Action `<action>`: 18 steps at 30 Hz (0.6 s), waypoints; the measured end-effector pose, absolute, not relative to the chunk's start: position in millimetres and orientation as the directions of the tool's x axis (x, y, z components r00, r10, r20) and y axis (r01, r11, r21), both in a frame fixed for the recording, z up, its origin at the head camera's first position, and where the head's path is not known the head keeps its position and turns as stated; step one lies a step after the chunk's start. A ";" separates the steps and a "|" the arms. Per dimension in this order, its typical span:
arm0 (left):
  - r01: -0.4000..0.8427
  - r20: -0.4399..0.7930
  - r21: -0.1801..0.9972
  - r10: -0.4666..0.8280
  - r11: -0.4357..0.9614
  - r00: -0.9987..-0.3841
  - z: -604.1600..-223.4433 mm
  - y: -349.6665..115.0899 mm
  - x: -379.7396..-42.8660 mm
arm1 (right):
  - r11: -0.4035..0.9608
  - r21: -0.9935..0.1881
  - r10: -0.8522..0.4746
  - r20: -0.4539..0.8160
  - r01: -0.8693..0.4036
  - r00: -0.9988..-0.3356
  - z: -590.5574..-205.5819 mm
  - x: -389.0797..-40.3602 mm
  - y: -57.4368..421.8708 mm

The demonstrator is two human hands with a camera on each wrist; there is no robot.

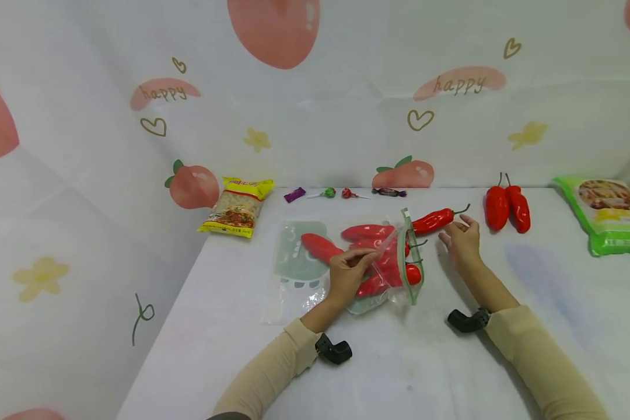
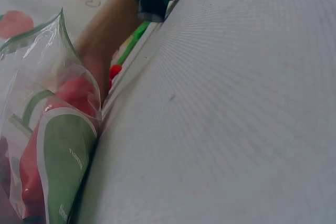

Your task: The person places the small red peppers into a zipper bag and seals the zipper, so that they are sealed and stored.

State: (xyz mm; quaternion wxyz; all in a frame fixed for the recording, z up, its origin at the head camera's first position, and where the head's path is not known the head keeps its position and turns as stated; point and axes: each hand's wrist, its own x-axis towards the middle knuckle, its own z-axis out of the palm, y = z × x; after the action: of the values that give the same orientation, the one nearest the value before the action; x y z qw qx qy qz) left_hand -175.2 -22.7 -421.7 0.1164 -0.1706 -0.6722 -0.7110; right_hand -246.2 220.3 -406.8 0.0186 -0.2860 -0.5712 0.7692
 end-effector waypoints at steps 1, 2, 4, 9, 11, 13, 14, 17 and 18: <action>0.396 0.400 0.916 0.063 -0.066 -0.914 -421.7 -23.3 -175.4 | -0.249 -0.908 0.364 -0.410 0.336 -0.836 -407.5 -250.0 218.0; 0.398 0.402 0.915 0.064 -0.064 -0.914 -421.6 -23.7 -175.4 | -0.152 -0.919 0.382 -0.394 0.364 -0.836 -407.7 -254.8 216.6; 0.401 0.405 0.914 0.069 -0.063 -0.912 -421.7 -24.2 -175.4 | 0.057 -0.912 0.413 -0.350 0.407 -0.841 -407.5 -266.3 215.3; 0.408 0.412 0.910 0.073 -0.070 -0.908 -422.3 -23.3 -175.0 | 0.421 -0.807 0.407 -0.241 0.415 -0.881 -408.4 -289.6 211.2; 0.412 0.417 0.909 0.080 -0.072 -0.906 -422.6 -22.2 -175.2 | 0.467 -0.788 0.402 -0.215 0.401 -0.890 -409.1 -293.3 211.8; 0.411 0.417 0.908 0.085 -0.077 -0.905 -422.8 -21.4 -175.5 | 0.468 -0.790 0.401 -0.209 0.396 -0.892 -409.9 -293.7 215.4; 0.411 0.417 0.908 0.086 -0.076 -0.905 -422.8 -21.1 -175.6 | 0.459 -0.794 0.404 -0.214 0.399 -0.889 -410.4 -292.9 218.0; 0.412 0.417 0.908 0.074 -0.076 -0.906 -422.5 -21.7 -175.9 | 0.376 -0.824 0.429 -0.251 0.424 -0.868 -410.6 -285.8 226.8; 0.414 0.419 0.907 0.071 -0.075 -0.905 -422.3 -22.1 -175.9 | 0.323 -0.845 0.441 -0.264 0.426 -0.858 -410.1 -282.2 229.3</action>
State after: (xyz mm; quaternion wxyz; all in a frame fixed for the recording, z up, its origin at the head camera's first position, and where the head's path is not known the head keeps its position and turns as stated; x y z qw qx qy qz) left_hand -175.9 -22.1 -422.3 0.1208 -0.1814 -0.6691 -0.7105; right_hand -282.2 229.3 -410.1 0.0073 -0.2666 -0.8132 0.5172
